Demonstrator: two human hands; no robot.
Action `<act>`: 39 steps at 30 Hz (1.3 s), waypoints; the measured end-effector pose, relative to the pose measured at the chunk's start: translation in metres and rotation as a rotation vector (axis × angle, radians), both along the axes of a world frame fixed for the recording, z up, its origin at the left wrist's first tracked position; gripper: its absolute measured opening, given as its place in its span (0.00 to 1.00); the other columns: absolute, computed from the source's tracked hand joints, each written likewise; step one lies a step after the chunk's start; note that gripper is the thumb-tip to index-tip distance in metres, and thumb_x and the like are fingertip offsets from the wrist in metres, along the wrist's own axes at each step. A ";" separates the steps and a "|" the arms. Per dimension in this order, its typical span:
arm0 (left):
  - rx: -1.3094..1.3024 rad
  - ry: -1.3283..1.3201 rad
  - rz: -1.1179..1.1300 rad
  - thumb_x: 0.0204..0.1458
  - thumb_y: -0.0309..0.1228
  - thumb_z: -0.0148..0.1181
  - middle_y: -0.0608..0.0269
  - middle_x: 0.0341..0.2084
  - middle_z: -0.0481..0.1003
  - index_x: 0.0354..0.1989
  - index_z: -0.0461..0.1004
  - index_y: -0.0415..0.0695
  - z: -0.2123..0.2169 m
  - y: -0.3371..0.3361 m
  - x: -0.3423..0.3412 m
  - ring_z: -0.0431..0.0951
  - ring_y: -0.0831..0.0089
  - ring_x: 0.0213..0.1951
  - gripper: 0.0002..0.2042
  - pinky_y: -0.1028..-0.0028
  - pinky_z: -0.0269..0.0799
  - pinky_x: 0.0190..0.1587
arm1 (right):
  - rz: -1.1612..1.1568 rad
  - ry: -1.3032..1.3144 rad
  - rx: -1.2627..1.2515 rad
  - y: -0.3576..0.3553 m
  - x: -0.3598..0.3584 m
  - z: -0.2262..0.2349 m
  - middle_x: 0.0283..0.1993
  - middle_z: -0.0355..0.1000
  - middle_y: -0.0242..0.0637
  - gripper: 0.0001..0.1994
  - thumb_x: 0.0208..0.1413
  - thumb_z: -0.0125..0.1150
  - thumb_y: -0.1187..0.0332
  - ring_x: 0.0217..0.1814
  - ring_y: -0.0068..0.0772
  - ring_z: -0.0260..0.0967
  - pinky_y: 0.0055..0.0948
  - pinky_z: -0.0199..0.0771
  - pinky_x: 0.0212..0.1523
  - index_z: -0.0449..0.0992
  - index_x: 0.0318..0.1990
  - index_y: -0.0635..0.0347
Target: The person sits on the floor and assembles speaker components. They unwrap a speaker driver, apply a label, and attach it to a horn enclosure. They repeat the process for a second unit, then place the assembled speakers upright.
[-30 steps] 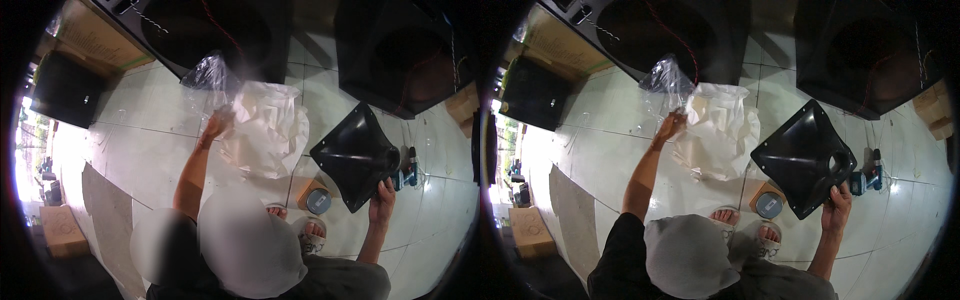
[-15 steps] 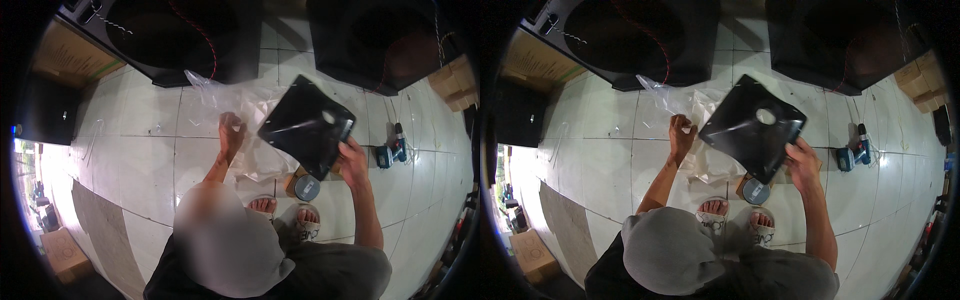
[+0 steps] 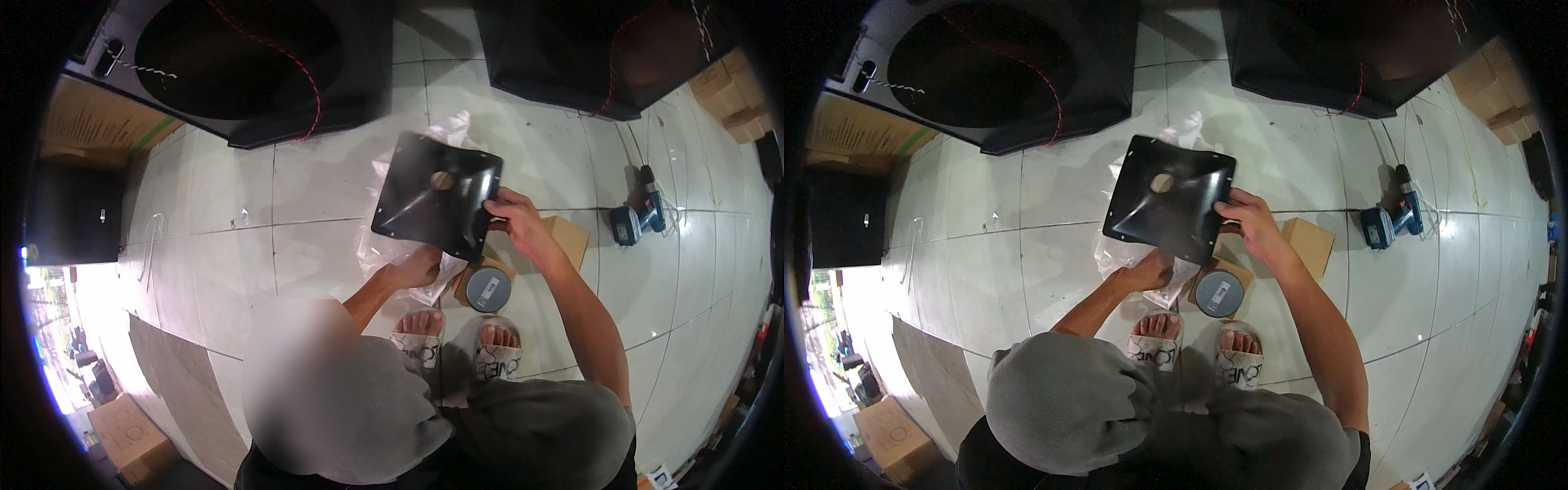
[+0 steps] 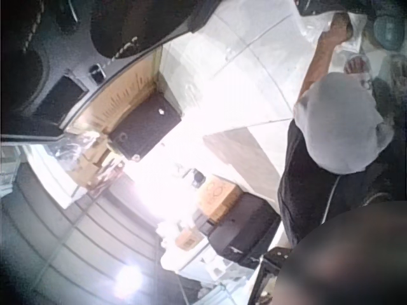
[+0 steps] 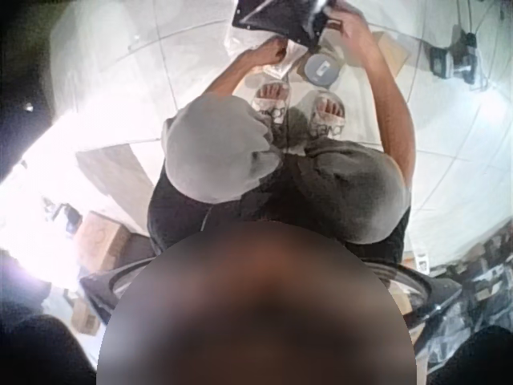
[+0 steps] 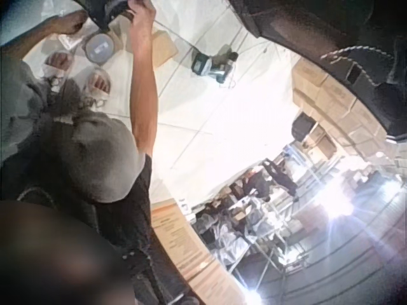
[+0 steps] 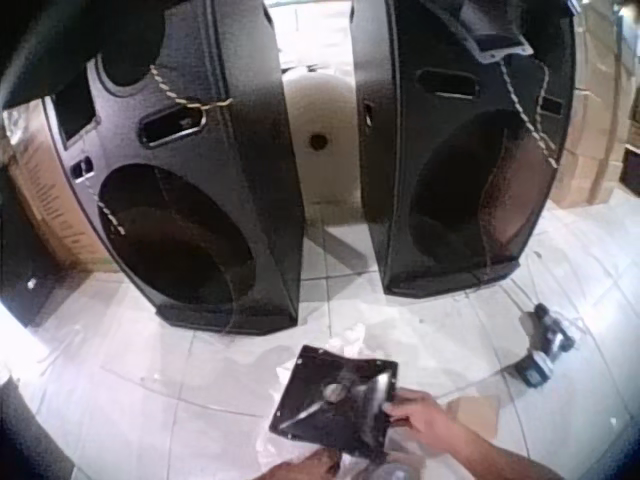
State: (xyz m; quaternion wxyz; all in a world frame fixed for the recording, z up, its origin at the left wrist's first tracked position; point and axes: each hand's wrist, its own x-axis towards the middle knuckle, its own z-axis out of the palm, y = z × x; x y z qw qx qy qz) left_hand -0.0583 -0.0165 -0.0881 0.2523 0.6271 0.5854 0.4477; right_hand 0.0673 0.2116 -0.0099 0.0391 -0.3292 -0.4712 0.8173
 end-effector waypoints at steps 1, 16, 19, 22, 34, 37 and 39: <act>-0.365 0.064 -0.049 0.46 0.19 0.53 0.36 0.32 0.72 0.28 0.71 0.31 0.002 0.000 0.001 0.73 0.40 0.37 0.03 0.52 0.68 0.39 | 0.063 -0.004 0.060 0.001 -0.006 -0.004 0.44 0.78 0.36 0.15 0.57 0.64 0.69 0.39 0.27 0.77 0.30 0.79 0.39 0.77 0.51 0.64; -0.338 -0.052 0.695 0.50 0.26 0.66 0.53 0.44 0.78 0.51 0.73 0.39 0.117 -0.021 -0.015 0.80 0.61 0.45 0.18 0.65 0.77 0.43 | 0.449 -0.044 0.964 -0.035 0.053 0.040 0.45 0.74 0.44 0.35 0.43 0.76 0.51 0.41 0.35 0.75 0.34 0.79 0.39 0.72 0.57 0.60; -0.131 0.000 0.767 0.45 0.28 0.72 0.50 0.49 0.74 0.56 0.66 0.37 0.102 0.015 -0.026 0.77 0.58 0.49 0.29 0.63 0.74 0.50 | 0.610 -0.236 1.286 -0.082 0.079 0.056 0.58 0.67 0.51 0.42 0.39 0.75 0.53 0.53 0.55 0.71 0.46 0.74 0.54 0.65 0.64 0.54; -0.116 -0.207 0.664 0.43 0.33 0.74 0.47 0.49 0.73 0.57 0.65 0.36 0.084 0.046 -0.035 0.75 0.54 0.52 0.33 0.61 0.69 0.56 | 0.604 -0.294 1.226 -0.094 0.079 0.058 0.58 0.66 0.53 0.42 0.38 0.75 0.53 0.52 0.58 0.71 0.47 0.73 0.56 0.65 0.63 0.54; 0.088 0.135 0.964 0.45 0.35 0.71 0.48 0.48 0.72 0.54 0.66 0.39 0.032 0.059 -0.039 0.70 0.48 0.53 0.29 0.55 0.63 0.59 | 0.462 -0.040 0.873 0.007 -0.051 0.155 0.41 0.74 0.42 0.37 0.47 0.75 0.59 0.37 0.28 0.74 0.27 0.76 0.38 0.63 0.61 0.65; 0.095 -0.018 0.957 0.43 0.33 0.72 0.52 0.48 0.71 0.53 0.67 0.42 0.025 0.059 -0.040 0.69 0.48 0.52 0.28 0.54 0.62 0.57 | 0.503 -0.060 0.718 0.006 -0.092 0.147 0.40 0.73 0.41 0.37 0.45 0.75 0.57 0.35 0.26 0.73 0.27 0.75 0.31 0.64 0.60 0.65; 0.125 0.077 0.928 0.42 0.34 0.72 0.53 0.49 0.71 0.52 0.67 0.42 0.022 0.057 -0.040 0.69 0.48 0.51 0.28 0.55 0.63 0.56 | 0.626 -0.088 0.858 0.000 -0.110 0.139 0.41 0.74 0.42 0.38 0.44 0.76 0.56 0.37 0.29 0.74 0.28 0.76 0.35 0.65 0.59 0.65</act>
